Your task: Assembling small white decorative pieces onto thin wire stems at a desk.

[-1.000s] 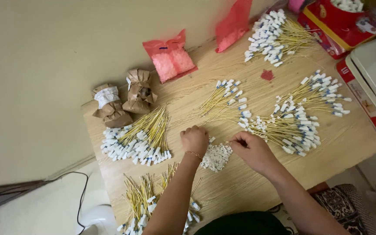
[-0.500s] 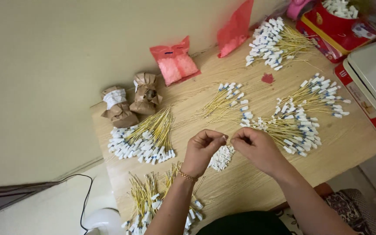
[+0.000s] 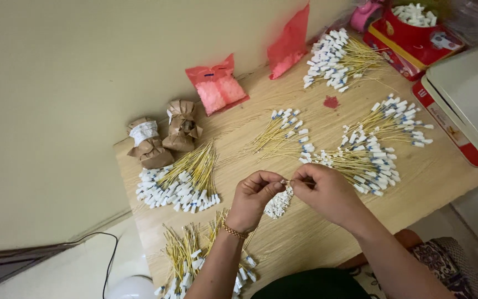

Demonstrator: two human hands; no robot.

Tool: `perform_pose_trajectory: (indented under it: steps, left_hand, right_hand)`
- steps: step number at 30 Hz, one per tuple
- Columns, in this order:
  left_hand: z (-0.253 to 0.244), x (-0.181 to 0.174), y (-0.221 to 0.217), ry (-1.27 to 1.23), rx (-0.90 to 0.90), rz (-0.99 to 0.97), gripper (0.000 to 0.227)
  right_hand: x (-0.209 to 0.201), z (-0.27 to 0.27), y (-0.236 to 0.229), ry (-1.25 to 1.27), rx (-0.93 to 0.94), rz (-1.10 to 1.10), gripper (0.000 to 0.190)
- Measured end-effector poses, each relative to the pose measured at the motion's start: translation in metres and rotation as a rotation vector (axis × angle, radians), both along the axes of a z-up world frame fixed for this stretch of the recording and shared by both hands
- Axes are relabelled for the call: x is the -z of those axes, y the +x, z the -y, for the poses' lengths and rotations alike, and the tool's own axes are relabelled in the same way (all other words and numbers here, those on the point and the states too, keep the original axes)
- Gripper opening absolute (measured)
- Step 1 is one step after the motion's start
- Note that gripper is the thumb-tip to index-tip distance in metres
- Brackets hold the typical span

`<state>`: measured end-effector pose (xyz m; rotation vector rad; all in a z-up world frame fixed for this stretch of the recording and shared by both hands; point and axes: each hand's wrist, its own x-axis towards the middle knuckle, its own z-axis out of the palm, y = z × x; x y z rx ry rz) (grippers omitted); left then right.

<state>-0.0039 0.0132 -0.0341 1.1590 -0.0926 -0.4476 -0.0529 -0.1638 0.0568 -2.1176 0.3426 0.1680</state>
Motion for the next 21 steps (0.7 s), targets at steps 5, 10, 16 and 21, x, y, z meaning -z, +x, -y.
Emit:
perform_pose_trajectory:
  steps: [5, 10, 16, 21]
  left_hand:
    - [0.003, 0.012, 0.0, -0.053, 0.003, -0.039, 0.014]
    - [0.002, 0.011, 0.0, -0.077, -0.004, -0.067, 0.015]
    - [0.002, 0.007, 0.0, -0.087, -0.002, -0.075, 0.016]
    - [0.004, 0.006, 0.0, -0.137, -0.012, -0.113, 0.015]
  right_hand:
    - [-0.005, 0.003, 0.0, -0.033, -0.044, 0.027, 0.015]
    - [-0.016, -0.001, 0.002, -0.067, -0.044, 0.047, 0.012]
    - [-0.008, 0.004, 0.004, -0.037, -0.091, 0.063, 0.013]
    - [0.0, 0.005, 0.005, -0.049, -0.097, 0.059, 0.013]
